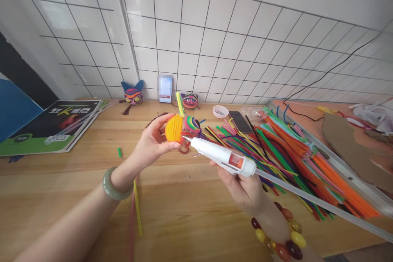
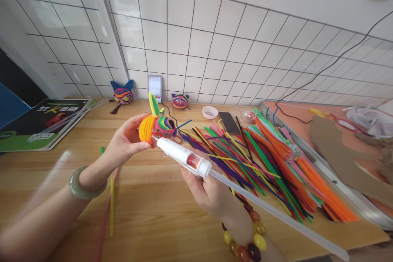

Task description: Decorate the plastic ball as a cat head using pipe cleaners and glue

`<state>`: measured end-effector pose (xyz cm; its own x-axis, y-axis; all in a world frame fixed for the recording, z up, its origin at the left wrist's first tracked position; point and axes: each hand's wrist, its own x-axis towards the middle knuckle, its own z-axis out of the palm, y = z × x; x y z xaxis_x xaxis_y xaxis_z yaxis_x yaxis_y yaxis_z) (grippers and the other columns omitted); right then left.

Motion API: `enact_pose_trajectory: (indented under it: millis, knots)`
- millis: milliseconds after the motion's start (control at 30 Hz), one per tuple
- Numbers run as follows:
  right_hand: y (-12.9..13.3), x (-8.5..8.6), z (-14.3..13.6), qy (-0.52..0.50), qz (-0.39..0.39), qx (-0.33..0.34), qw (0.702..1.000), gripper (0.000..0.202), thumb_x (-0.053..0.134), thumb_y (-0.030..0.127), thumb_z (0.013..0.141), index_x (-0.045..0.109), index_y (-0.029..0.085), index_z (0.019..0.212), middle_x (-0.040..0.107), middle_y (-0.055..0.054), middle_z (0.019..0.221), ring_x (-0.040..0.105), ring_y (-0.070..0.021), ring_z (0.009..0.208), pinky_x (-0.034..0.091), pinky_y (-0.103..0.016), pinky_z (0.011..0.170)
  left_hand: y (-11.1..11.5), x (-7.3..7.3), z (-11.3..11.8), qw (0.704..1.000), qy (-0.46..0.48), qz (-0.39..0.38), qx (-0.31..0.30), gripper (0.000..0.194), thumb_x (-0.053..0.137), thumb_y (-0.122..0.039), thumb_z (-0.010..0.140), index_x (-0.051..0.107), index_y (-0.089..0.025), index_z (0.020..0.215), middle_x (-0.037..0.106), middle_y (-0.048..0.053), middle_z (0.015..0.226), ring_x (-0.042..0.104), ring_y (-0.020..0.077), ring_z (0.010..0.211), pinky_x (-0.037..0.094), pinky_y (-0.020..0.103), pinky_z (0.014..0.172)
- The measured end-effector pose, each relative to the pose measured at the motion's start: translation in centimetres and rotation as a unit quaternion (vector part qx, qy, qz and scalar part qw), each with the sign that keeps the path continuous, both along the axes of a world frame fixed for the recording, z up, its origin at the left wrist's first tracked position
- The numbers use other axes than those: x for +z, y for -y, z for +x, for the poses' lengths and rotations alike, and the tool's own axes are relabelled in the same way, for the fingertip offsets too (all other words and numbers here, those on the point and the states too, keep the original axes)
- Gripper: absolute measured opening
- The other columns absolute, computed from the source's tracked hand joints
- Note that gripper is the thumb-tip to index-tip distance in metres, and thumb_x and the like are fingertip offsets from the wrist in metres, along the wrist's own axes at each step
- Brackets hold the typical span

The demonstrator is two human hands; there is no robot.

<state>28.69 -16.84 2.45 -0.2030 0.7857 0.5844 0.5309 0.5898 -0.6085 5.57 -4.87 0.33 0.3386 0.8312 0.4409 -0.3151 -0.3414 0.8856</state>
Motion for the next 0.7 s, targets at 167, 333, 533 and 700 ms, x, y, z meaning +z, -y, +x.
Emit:
enact_pose_trajectory:
  millis: [167,333,533,700]
  knots:
    - [-0.02,-0.06,0.1,0.006,0.017,0.001,1.0,0.015,0.053,0.019,0.094,0.059,0.021,0.107,0.066,-0.006,0.103,0.066,-0.0183,0.096,0.055,-0.026,0.086,0.17,0.13,-0.01,1.0,0.001,0.0,-0.014,0.073,0.086,-0.017,0.064,0.055,-0.029,0.129,0.068,0.007,0.119,0.069,0.0241,0.1,0.06,0.035,0.082]
    - [0.01,-0.33,0.17,0.006,0.02,-0.002,1.0,0.014,0.054,0.018,0.093,0.059,0.022,0.106,0.067,-0.006,0.104,0.067,-0.0178,0.093,0.056,-0.026,0.084,0.33,0.36,0.08,1.0,-0.014,0.0,0.005,0.075,0.087,-0.019,0.063,0.055,-0.027,0.13,0.065,0.009,0.124,0.067,0.026,0.104,0.059,0.039,0.086]
    - [0.1,-0.73,0.28,0.016,0.03,-0.013,0.999,0.012,0.055,0.019,0.092,0.059,0.022,0.104,0.066,-0.009,0.112,0.067,-0.0213,0.101,0.056,-0.032,0.089,0.47,0.5,0.18,1.0,-0.017,0.013,0.022,0.073,0.087,-0.019,0.062,0.057,-0.027,0.127,0.063,0.009,0.127,0.065,0.026,0.108,0.058,0.039,0.089]
    - [0.21,-0.73,0.34,0.022,0.039,-0.023,0.999,0.012,0.056,0.02,0.092,0.06,0.021,0.103,0.067,-0.01,0.112,0.067,-0.0228,0.103,0.057,-0.033,0.089,0.41,0.3,0.08,1.0,-0.017,0.0,0.016,0.072,0.086,-0.017,0.063,0.056,-0.028,0.128,0.064,0.009,0.125,0.066,0.0261,0.106,0.058,0.039,0.088]
